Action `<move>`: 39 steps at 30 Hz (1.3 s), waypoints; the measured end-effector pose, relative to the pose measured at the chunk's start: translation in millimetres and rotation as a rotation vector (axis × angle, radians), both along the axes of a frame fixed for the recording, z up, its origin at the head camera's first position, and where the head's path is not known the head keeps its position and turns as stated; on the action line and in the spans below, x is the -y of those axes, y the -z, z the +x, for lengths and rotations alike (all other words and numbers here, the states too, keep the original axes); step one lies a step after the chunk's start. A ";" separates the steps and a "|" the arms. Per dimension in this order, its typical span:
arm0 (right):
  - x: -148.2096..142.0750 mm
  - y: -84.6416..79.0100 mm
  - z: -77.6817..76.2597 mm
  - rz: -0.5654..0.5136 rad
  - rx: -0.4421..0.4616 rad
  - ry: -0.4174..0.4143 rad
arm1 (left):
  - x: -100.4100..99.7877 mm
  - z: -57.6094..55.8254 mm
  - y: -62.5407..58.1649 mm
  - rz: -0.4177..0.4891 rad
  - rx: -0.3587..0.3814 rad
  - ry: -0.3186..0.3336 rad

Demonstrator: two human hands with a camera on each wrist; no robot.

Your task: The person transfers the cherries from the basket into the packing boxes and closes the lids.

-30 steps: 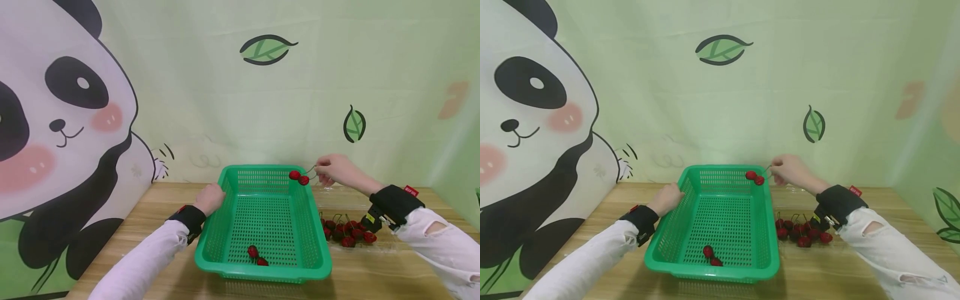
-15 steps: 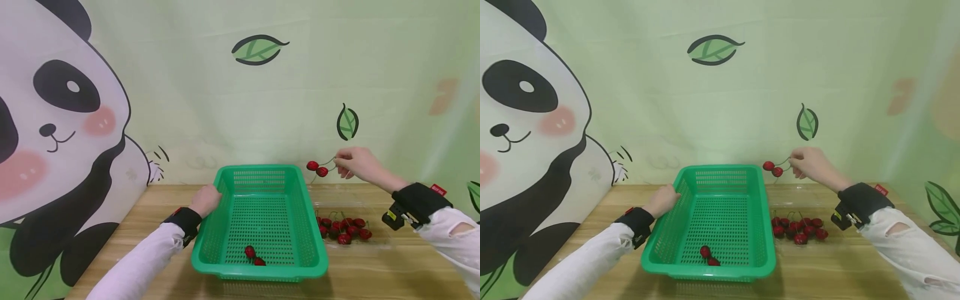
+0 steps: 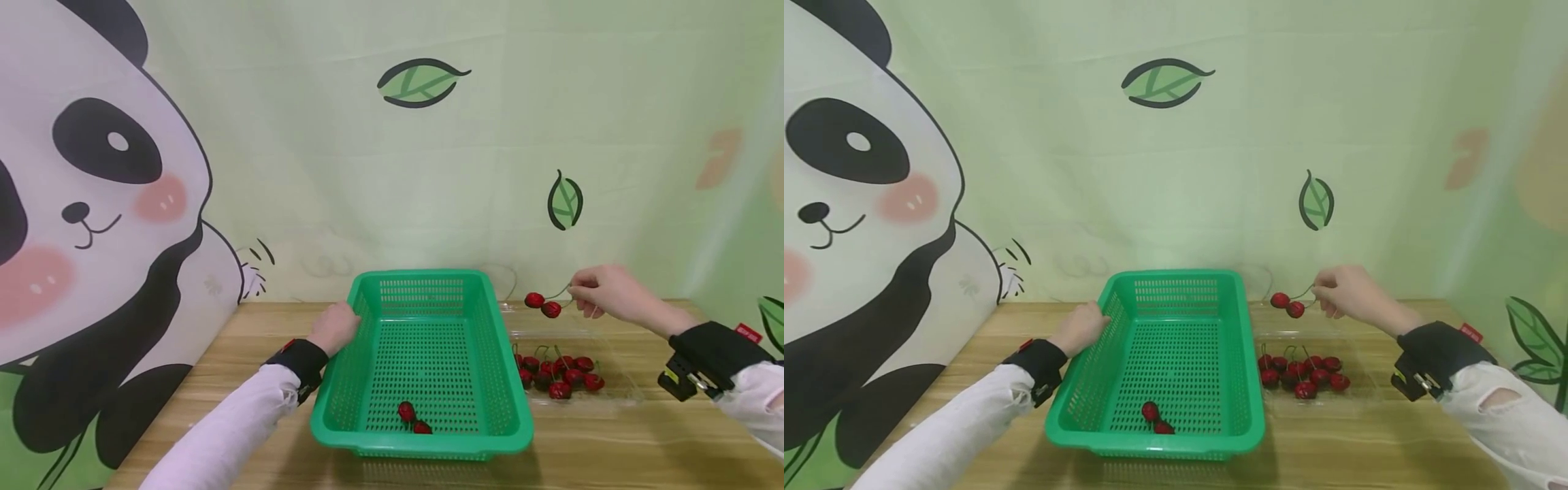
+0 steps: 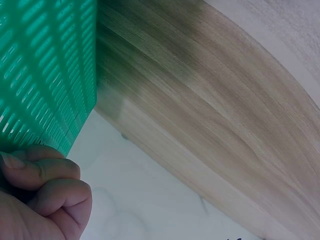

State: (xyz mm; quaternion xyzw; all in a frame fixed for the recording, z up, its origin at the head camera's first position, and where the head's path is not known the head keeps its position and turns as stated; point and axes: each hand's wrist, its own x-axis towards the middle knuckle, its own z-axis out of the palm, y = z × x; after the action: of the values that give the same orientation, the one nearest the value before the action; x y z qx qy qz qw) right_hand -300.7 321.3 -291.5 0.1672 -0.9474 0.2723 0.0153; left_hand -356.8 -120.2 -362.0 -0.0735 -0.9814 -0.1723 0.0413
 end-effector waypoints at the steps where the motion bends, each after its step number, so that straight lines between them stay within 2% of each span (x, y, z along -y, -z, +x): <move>1: -1.1 2.5 0.4 0.012 0.006 -0.009 | 0.4 -0.4 0.2 0.000 -0.001 0.000; 7: -4.5 16.3 2.9 0.076 0.058 -0.085 | 0.7 -1.9 1.9 0.009 0.009 -0.022; 14: -0.7 27.3 7.0 0.076 0.116 -0.147 | 0.1 -2.1 2.2 0.006 0.014 -0.026; 19: 3.1 30.2 9.2 0.081 0.124 -0.182 | 0.5 -2.4 2.2 0.014 0.021 -0.023; 26: 3.1 38.7 9.4 0.093 0.120 -0.227 | -0.8 -1.9 0.6 0.026 0.040 -0.052; 33: 1.5 49.7 10.3 0.080 0.195 -0.271 | -1.2 -1.0 0.5 0.018 0.033 -0.039; 39: 1.7 54.8 11.3 0.070 0.207 -0.304 | -0.9 -1.0 0.8 0.021 0.037 -0.052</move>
State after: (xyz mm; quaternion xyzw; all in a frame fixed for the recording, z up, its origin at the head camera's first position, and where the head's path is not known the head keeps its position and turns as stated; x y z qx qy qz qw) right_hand -289.5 319.6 -346.3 0.2802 -0.9167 0.2539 -0.1294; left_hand -357.8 -119.3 -362.8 -0.0445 -0.9817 -0.1827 0.0285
